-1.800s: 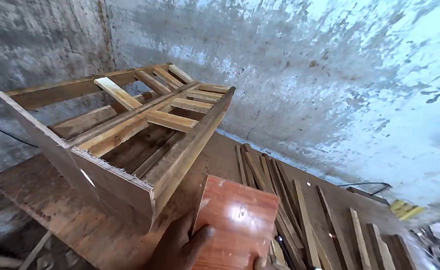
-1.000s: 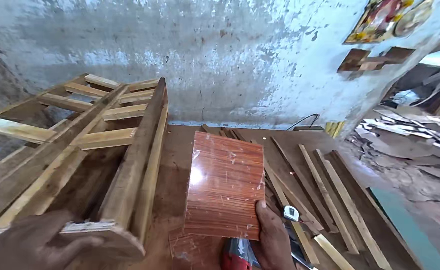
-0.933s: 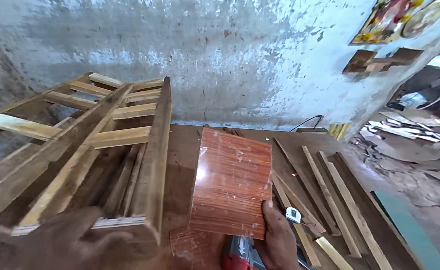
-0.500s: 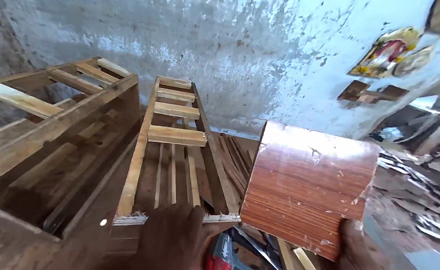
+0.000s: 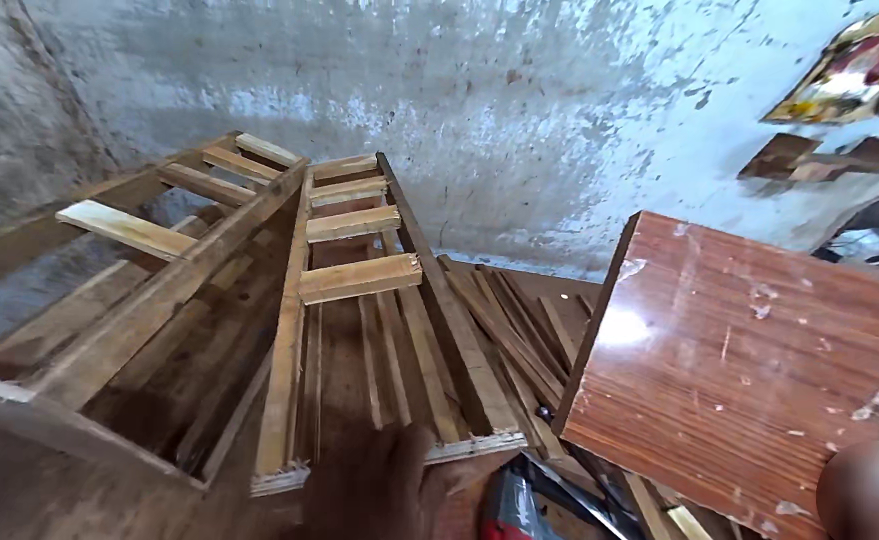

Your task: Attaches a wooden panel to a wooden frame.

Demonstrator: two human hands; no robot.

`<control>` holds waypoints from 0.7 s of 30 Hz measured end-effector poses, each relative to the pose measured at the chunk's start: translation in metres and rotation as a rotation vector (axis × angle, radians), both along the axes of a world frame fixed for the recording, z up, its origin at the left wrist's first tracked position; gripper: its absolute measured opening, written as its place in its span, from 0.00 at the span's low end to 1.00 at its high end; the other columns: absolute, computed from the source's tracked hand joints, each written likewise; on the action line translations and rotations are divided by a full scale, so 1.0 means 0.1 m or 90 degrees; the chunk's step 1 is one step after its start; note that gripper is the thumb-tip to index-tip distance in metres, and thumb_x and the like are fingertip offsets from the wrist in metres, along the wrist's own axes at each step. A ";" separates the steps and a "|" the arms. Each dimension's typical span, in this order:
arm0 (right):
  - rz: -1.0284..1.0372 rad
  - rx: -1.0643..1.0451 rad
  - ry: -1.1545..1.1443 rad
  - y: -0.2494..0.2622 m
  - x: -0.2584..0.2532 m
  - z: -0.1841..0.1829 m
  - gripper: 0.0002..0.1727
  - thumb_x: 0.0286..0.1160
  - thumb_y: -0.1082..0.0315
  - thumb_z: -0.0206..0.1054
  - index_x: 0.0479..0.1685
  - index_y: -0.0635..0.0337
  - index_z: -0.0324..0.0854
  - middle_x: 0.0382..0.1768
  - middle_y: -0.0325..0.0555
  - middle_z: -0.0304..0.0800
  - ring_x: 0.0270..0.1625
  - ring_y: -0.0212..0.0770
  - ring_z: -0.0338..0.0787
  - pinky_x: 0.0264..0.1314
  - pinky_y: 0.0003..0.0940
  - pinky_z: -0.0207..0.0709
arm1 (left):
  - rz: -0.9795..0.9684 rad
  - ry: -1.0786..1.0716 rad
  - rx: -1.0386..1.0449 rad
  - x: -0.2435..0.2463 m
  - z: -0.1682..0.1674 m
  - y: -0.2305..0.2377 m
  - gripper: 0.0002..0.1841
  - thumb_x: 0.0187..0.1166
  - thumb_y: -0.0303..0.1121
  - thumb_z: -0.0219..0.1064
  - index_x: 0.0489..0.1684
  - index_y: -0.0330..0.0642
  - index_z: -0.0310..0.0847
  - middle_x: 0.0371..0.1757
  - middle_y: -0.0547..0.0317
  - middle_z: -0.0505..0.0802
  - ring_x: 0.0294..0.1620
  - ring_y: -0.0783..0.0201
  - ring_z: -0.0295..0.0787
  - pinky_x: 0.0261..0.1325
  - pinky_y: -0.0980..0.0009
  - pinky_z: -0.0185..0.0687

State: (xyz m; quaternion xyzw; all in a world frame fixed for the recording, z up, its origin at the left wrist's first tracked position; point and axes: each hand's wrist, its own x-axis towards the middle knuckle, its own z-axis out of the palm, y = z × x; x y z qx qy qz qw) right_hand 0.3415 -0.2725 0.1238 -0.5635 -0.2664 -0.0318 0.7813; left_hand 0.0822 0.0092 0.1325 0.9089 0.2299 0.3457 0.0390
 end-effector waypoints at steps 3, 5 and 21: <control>0.005 -0.023 0.005 0.23 -0.29 0.21 0.17 0.95 0.64 0.46 0.63 0.52 0.81 0.52 0.30 0.95 0.57 0.26 0.93 0.67 0.30 0.86 | -0.066 0.046 -0.007 -0.06 0.03 0.04 0.20 0.84 0.59 0.61 0.50 0.55 0.90 0.39 0.64 0.95 0.36 0.62 0.93 0.33 0.64 0.87; 0.029 -0.039 -0.016 0.30 -0.40 0.27 0.17 0.94 0.66 0.47 0.62 0.57 0.81 0.52 0.35 0.94 0.57 0.30 0.93 0.66 0.33 0.86 | -0.125 0.088 0.000 -0.12 0.05 0.11 0.18 0.85 0.53 0.60 0.56 0.55 0.87 0.41 0.63 0.93 0.37 0.62 0.92 0.32 0.65 0.87; 0.070 -0.331 0.081 1.62 -1.24 1.02 0.19 0.87 0.67 0.53 0.70 0.51 0.83 0.44 0.49 0.95 0.35 0.39 0.95 0.35 0.37 0.92 | -0.441 -0.002 -0.192 -0.21 0.40 1.55 0.19 0.87 0.42 0.56 0.73 0.58 0.82 0.77 0.75 0.83 0.79 0.74 0.75 0.79 0.66 0.79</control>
